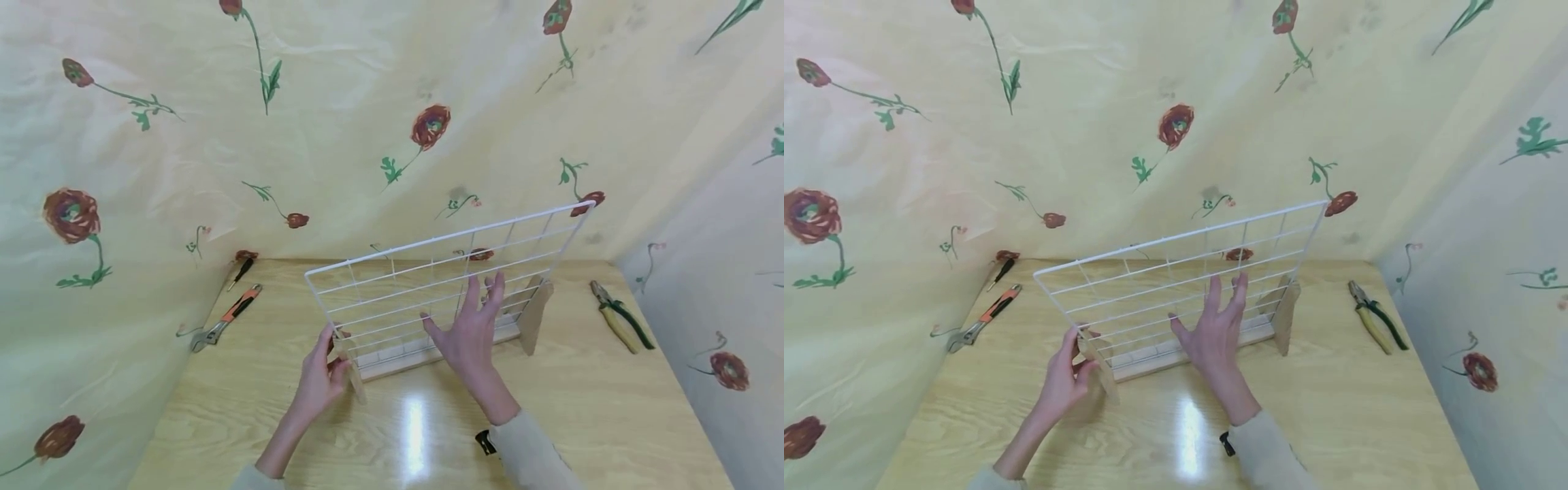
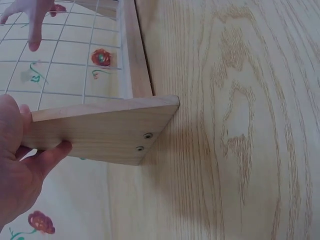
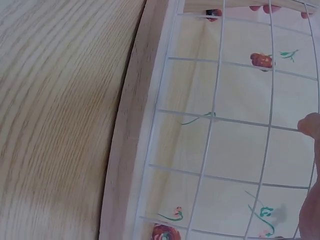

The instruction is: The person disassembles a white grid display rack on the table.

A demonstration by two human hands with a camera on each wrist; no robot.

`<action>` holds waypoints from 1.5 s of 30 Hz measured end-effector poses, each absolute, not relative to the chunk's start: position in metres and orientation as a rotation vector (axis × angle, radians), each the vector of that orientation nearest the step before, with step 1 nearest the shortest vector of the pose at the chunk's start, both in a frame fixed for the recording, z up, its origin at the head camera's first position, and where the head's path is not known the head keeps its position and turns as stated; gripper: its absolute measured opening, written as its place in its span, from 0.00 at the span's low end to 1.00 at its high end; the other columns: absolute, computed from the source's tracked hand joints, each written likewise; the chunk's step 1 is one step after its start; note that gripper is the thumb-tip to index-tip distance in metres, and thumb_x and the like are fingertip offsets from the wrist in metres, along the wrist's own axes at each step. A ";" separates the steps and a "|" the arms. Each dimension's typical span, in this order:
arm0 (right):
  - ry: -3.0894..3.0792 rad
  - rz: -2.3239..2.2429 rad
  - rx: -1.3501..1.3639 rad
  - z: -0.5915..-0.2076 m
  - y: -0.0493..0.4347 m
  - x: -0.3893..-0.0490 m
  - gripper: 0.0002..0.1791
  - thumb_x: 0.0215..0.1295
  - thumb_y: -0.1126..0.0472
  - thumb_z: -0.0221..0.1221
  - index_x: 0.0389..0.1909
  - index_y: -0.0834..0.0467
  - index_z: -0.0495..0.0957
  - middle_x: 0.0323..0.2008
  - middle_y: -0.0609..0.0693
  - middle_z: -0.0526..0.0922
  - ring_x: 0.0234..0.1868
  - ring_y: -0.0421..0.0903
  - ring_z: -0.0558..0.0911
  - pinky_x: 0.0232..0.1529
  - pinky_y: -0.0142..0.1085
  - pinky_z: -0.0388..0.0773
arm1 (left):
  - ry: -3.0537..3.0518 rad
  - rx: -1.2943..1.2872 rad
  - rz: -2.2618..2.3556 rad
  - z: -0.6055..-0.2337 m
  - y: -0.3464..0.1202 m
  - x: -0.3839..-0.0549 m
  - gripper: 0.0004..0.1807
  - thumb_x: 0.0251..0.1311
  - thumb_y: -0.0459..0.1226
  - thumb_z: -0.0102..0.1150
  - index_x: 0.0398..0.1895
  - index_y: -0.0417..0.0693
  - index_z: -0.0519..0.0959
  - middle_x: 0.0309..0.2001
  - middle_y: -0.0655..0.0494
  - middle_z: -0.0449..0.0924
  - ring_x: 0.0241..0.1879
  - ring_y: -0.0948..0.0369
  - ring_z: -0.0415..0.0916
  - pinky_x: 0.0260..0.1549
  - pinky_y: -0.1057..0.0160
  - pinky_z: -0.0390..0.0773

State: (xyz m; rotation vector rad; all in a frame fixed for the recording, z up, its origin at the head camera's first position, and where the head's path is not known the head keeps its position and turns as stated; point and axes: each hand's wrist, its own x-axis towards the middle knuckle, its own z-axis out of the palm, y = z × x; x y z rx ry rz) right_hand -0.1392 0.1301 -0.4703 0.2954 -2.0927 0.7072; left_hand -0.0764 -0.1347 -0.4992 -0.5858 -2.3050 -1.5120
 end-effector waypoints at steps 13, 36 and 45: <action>-2.089 0.636 0.317 -0.461 0.128 -0.135 0.80 0.31 0.59 0.85 0.80 0.51 0.36 0.71 0.74 0.40 0.62 0.72 0.62 0.49 0.66 0.76 | -2.305 -0.570 -1.466 -0.495 -0.131 -0.073 0.37 0.48 0.11 0.62 0.63 0.35 0.65 0.51 0.30 0.76 0.53 0.33 0.76 0.38 0.54 0.84; -2.121 0.651 0.306 -0.396 0.131 -0.139 0.72 0.32 0.56 0.83 0.77 0.52 0.44 0.70 0.72 0.44 0.59 0.74 0.64 0.25 0.54 0.82 | -2.305 -0.592 -1.405 -0.500 -0.136 -0.079 0.38 0.49 0.11 0.62 0.64 0.35 0.64 0.50 0.38 0.77 0.55 0.36 0.76 0.39 0.64 0.83; -2.117 0.692 0.302 -0.356 0.134 -0.135 0.70 0.31 0.56 0.83 0.75 0.57 0.48 0.69 0.72 0.46 0.57 0.73 0.67 0.17 0.49 0.81 | -2.305 -0.587 -1.412 -0.503 -0.137 -0.076 0.40 0.47 0.11 0.64 0.65 0.36 0.64 0.51 0.34 0.76 0.55 0.34 0.75 0.39 0.63 0.84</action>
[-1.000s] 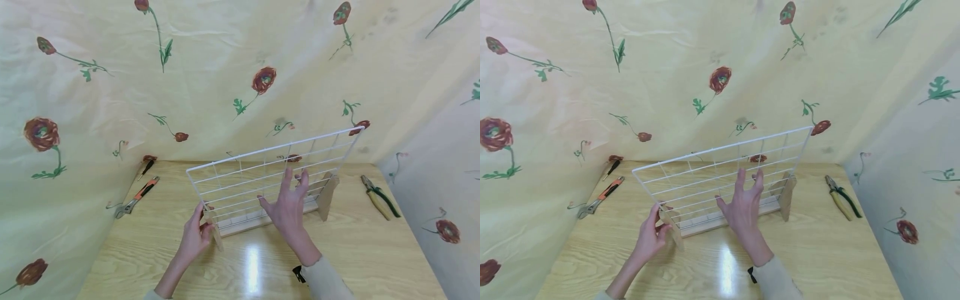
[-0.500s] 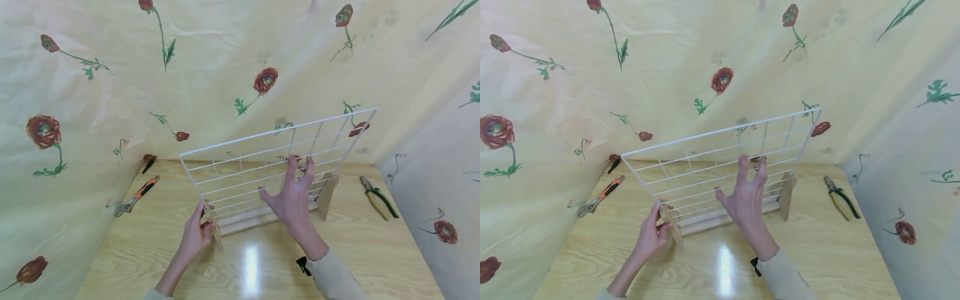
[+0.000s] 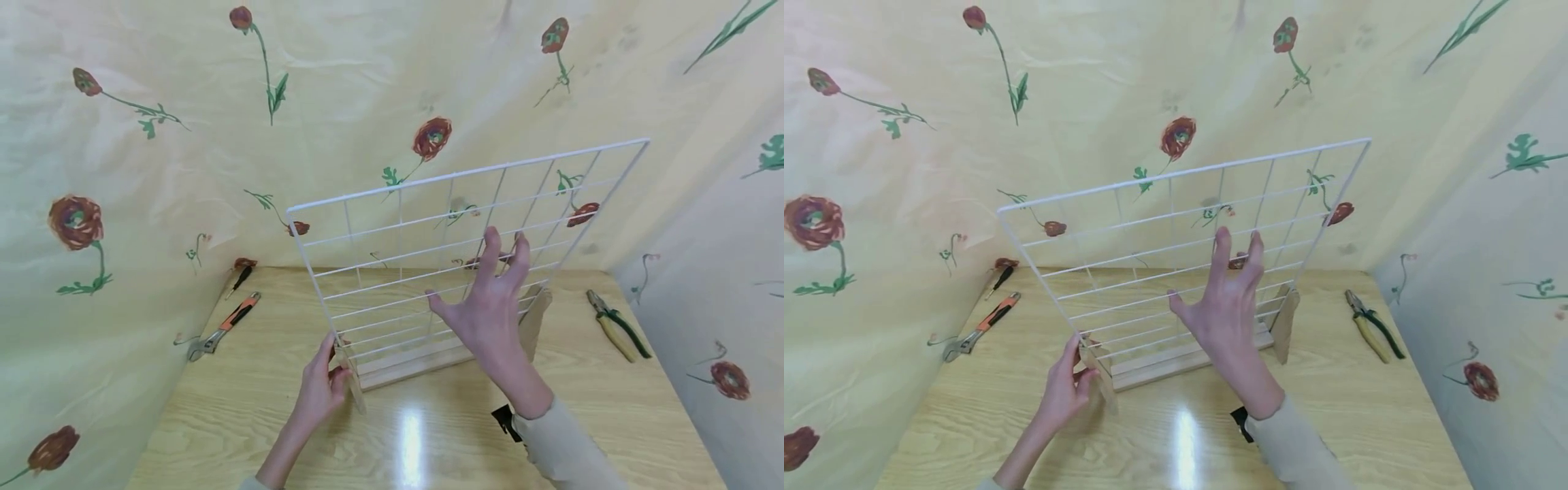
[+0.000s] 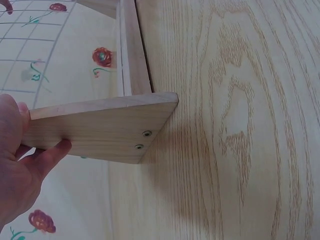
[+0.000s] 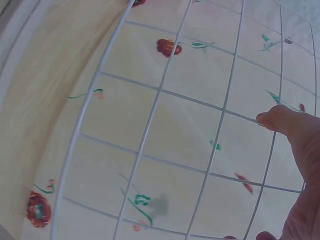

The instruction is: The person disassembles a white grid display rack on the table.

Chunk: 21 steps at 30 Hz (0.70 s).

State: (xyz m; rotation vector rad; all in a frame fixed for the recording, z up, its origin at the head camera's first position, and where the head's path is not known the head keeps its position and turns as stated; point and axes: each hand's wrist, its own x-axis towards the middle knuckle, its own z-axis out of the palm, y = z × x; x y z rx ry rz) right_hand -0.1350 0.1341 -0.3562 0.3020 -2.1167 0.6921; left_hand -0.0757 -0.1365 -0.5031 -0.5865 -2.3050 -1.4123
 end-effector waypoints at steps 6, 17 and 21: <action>-2.083 0.686 0.317 -0.330 0.135 -0.133 0.69 0.31 0.57 0.83 0.74 0.57 0.48 0.69 0.71 0.47 0.61 0.71 0.66 0.24 0.55 0.82 | -2.305 -0.569 -1.442 -0.503 -0.135 -0.077 0.42 0.46 0.10 0.63 0.66 0.39 0.64 0.51 0.33 0.76 0.55 0.34 0.75 0.39 0.64 0.84; -2.098 0.615 0.221 -0.294 0.137 -0.122 0.71 0.27 0.52 0.83 0.75 0.56 0.50 0.67 0.70 0.51 0.44 0.65 0.73 0.09 0.39 0.62 | -2.330 -0.544 -1.440 -0.504 -0.133 -0.072 0.42 0.47 0.11 0.64 0.67 0.37 0.64 0.51 0.35 0.76 0.55 0.32 0.73 0.40 0.62 0.84; -2.097 0.628 0.199 -0.289 0.140 -0.118 0.70 0.30 0.53 0.82 0.75 0.55 0.48 0.68 0.69 0.50 0.35 0.62 0.74 0.09 0.39 0.60 | -2.307 -0.557 -1.411 -0.503 -0.135 -0.074 0.41 0.48 0.14 0.66 0.67 0.33 0.63 0.53 0.33 0.74 0.55 0.34 0.74 0.39 0.61 0.84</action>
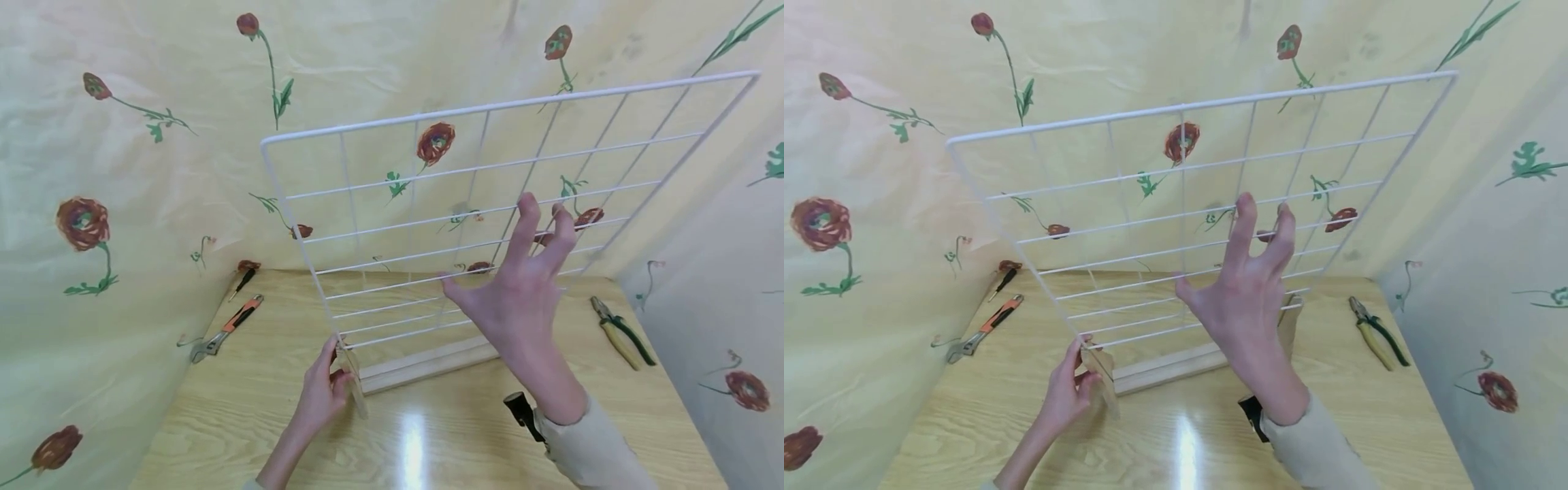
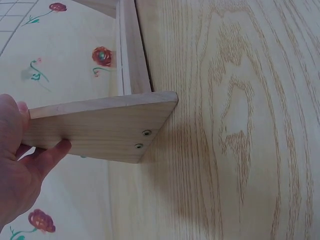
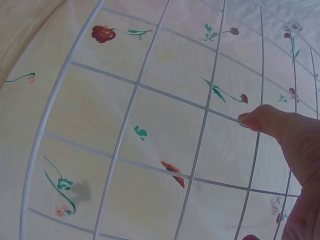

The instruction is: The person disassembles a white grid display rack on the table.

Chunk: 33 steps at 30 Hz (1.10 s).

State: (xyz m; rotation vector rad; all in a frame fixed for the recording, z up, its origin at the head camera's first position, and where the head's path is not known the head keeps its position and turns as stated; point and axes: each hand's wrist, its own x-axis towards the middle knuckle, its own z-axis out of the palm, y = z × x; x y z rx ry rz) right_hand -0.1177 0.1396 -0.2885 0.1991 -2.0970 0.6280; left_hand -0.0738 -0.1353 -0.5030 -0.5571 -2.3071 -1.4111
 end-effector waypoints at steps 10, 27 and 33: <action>-2.113 0.690 0.156 -0.304 0.170 -0.103 0.69 0.34 0.54 0.81 0.75 0.53 0.45 0.68 0.68 0.50 0.51 0.68 0.69 0.14 0.48 0.67 | -2.318 -0.571 -1.465 -0.498 -0.135 -0.075 0.39 0.50 0.13 0.64 0.66 0.39 0.64 0.52 0.34 0.76 0.52 0.37 0.78 0.41 0.61 0.83; -2.125 0.656 0.127 -0.385 0.217 -0.083 0.62 0.41 0.32 0.64 0.70 0.66 0.53 0.63 0.76 0.54 0.47 0.70 0.74 0.18 0.62 0.75 | -2.272 -0.648 -1.373 -0.503 -0.137 -0.073 0.38 0.52 0.19 0.65 0.67 0.34 0.61 0.49 0.35 0.74 0.47 0.35 0.79 0.37 0.60 0.85; -2.146 0.666 0.083 -0.398 0.224 -0.079 0.64 0.35 0.36 0.67 0.71 0.66 0.52 0.64 0.76 0.52 0.48 0.73 0.73 0.09 0.52 0.68 | -2.283 -0.609 -1.387 -0.503 -0.136 -0.070 0.40 0.50 0.14 0.64 0.67 0.35 0.61 0.50 0.35 0.74 0.50 0.36 0.78 0.39 0.58 0.84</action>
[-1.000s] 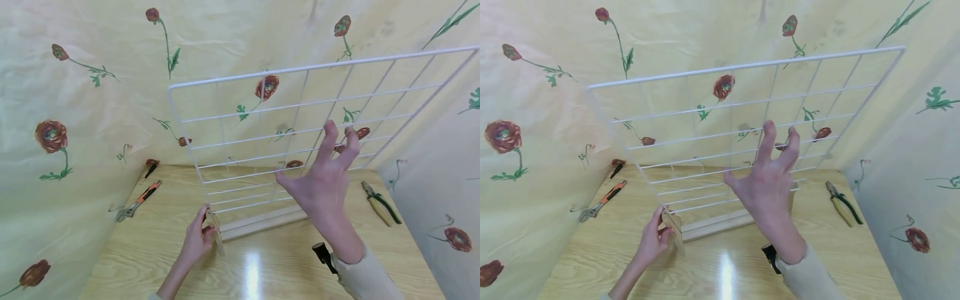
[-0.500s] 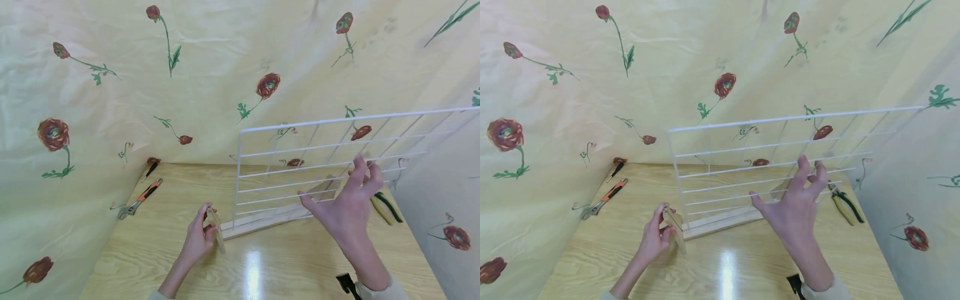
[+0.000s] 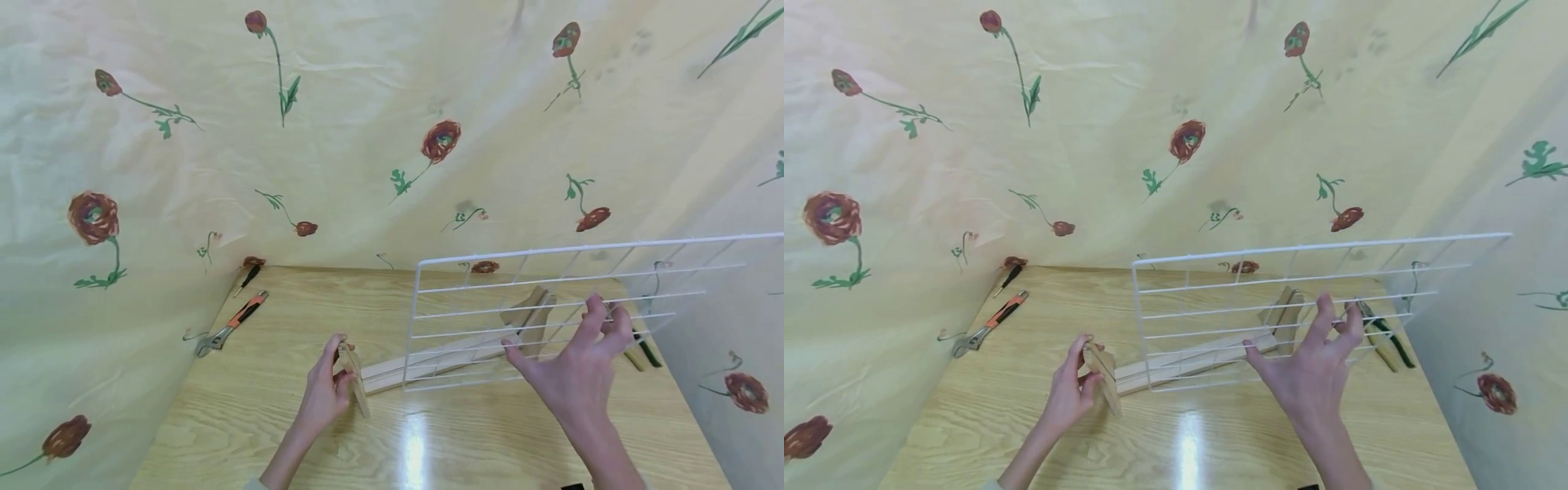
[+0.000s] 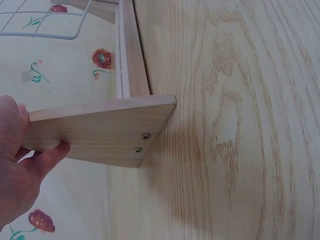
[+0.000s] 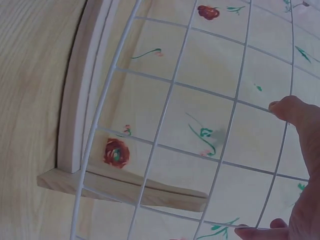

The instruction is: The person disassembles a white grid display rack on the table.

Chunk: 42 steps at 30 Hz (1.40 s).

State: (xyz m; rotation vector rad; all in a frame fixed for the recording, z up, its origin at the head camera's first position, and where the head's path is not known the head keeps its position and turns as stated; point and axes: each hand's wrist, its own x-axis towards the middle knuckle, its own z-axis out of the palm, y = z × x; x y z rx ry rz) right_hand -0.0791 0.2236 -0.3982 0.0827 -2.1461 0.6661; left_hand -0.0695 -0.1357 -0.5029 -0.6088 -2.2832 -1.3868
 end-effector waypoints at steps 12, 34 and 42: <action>-2.151 0.649 0.072 -0.412 0.229 -0.076 0.65 0.33 0.39 0.68 0.72 0.66 0.52 0.64 0.78 0.52 0.49 0.75 0.70 0.05 0.58 0.67 | -2.313 -0.544 -1.360 -0.503 -0.134 -0.064 0.43 0.47 0.11 0.63 0.68 0.38 0.62 0.52 0.39 0.76 0.54 0.39 0.77 0.41 0.60 0.84; -2.143 0.638 0.064 -0.422 0.226 -0.080 0.63 0.42 0.30 0.63 0.71 0.67 0.51 0.66 0.73 0.51 0.54 0.75 0.69 0.04 0.54 0.67 | -2.301 -0.513 -1.280 -0.505 -0.134 -0.056 0.40 0.51 0.15 0.66 0.68 0.36 0.61 0.51 0.40 0.75 0.51 0.40 0.78 0.43 0.50 0.84; -2.155 0.639 0.063 -0.423 0.225 -0.080 0.64 0.40 0.32 0.63 0.70 0.68 0.51 0.66 0.75 0.51 0.50 0.77 0.68 0.05 0.57 0.68 | -2.320 -0.479 -1.279 -0.503 -0.133 -0.054 0.43 0.47 0.12 0.66 0.68 0.37 0.62 0.51 0.39 0.74 0.49 0.37 0.79 0.43 0.48 0.83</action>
